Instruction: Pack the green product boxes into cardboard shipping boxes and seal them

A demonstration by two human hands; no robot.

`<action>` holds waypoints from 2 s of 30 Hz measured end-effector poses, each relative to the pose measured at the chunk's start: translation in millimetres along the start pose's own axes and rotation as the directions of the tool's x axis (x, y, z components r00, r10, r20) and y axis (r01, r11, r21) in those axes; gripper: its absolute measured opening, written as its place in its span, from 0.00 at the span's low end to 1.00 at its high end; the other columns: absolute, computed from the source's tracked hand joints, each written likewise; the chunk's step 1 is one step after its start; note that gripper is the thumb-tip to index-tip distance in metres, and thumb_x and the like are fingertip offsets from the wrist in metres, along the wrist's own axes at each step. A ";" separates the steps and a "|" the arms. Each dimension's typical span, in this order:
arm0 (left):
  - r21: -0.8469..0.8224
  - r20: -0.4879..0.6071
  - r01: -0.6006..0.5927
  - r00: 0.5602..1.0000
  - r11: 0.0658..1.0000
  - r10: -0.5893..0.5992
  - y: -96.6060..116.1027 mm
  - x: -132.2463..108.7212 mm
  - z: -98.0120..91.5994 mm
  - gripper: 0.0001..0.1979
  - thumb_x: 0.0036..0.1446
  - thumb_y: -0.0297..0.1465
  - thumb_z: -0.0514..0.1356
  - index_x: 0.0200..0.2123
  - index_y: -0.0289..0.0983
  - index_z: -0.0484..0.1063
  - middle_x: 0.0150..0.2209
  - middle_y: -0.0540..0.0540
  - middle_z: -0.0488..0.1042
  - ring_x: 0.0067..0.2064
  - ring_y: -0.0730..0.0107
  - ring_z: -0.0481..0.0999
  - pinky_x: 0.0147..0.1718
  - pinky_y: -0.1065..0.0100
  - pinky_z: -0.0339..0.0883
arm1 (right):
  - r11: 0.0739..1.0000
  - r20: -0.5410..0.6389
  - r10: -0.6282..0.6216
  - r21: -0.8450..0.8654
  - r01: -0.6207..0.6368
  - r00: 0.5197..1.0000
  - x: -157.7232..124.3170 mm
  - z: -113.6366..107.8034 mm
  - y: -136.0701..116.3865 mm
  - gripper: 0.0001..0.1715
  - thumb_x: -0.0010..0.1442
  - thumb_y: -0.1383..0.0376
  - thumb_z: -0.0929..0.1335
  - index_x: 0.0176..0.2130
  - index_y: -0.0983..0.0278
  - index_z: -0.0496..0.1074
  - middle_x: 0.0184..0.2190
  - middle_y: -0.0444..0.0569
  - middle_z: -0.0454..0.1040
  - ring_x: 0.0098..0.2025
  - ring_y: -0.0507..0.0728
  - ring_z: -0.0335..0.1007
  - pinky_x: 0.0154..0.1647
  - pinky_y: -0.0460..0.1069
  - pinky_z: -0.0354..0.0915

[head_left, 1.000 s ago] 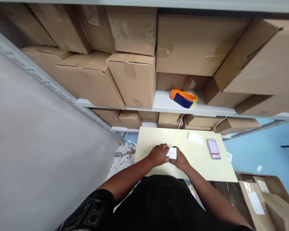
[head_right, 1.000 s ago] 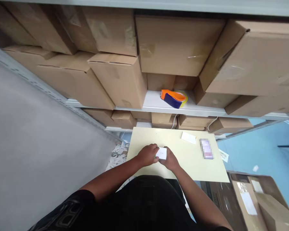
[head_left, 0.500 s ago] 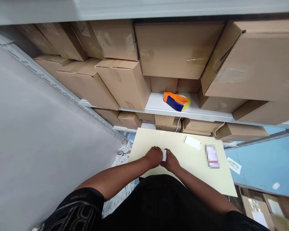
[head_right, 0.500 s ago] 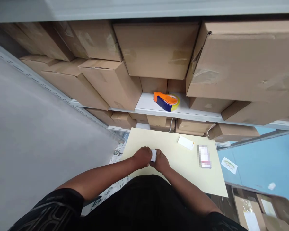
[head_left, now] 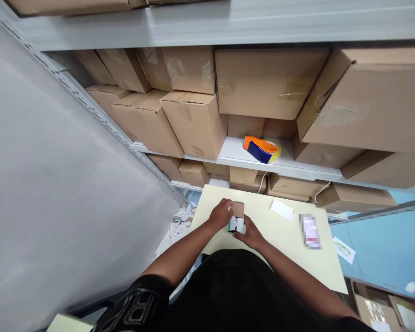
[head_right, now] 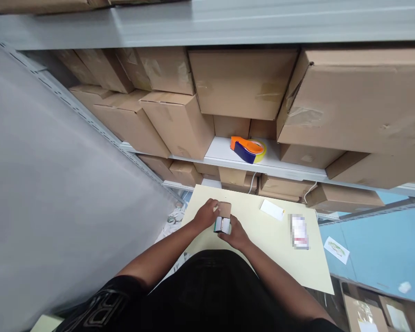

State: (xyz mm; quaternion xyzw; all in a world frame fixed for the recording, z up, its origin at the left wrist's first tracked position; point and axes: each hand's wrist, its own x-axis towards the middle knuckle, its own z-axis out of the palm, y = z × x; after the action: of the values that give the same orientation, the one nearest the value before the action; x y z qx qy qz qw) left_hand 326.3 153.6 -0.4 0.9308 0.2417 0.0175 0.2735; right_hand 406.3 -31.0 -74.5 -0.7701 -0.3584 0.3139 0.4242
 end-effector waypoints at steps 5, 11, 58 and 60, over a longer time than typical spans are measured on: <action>-0.200 0.162 -0.096 0.978 0.975 0.129 -16.8 -17.4 19.4 0.26 0.61 0.39 0.62 0.61 0.38 0.68 0.59 0.40 0.70 0.55 0.56 0.76 0.54 0.59 0.71 | 0.982 -0.099 0.135 0.144 -0.120 0.986 -7.1 -0.7 -13.6 0.35 0.61 0.52 0.67 0.64 0.58 0.65 0.59 0.51 0.73 0.56 0.65 0.71 0.56 0.59 0.68; -0.251 0.243 -0.023 0.966 0.968 0.086 -19.3 -26.0 27.6 0.37 0.52 0.34 0.66 0.65 0.36 0.63 0.62 0.35 0.69 0.60 0.48 0.73 0.57 0.54 0.70 | 0.887 -0.138 0.460 0.127 -0.445 0.877 8.3 5.9 -29.9 0.27 0.60 0.44 0.67 0.48 0.60 0.73 0.41 0.49 0.81 0.43 0.62 0.78 0.43 0.54 0.70; 0.295 0.476 -0.376 0.855 0.878 0.206 15.4 -20.0 -8.7 0.21 0.44 0.39 0.71 0.42 0.37 0.80 0.47 0.35 0.78 0.48 0.44 0.78 0.42 0.56 0.73 | 0.993 0.102 0.076 -0.097 -0.066 0.992 -16.6 -9.0 -23.4 0.52 0.40 0.58 0.81 0.61 0.61 0.68 0.51 0.51 0.77 0.50 0.64 0.75 0.50 0.55 0.70; 0.258 0.429 -0.439 0.850 0.861 0.305 9.2 -20.9 -12.6 0.21 0.45 0.40 0.70 0.42 0.36 0.80 0.50 0.34 0.75 0.51 0.43 0.75 0.42 0.56 0.73 | 0.982 0.123 0.108 -0.171 -0.086 0.986 -13.4 -12.2 -31.0 0.45 0.41 0.57 0.81 0.57 0.60 0.71 0.47 0.49 0.79 0.47 0.63 0.77 0.46 0.53 0.70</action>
State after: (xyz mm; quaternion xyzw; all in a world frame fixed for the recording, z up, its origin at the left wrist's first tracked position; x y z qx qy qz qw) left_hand 309.8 143.5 17.1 0.9793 -0.0035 -0.1490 0.1372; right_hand 399.7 -35.3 -39.4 -0.7967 -0.3724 0.3538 0.3185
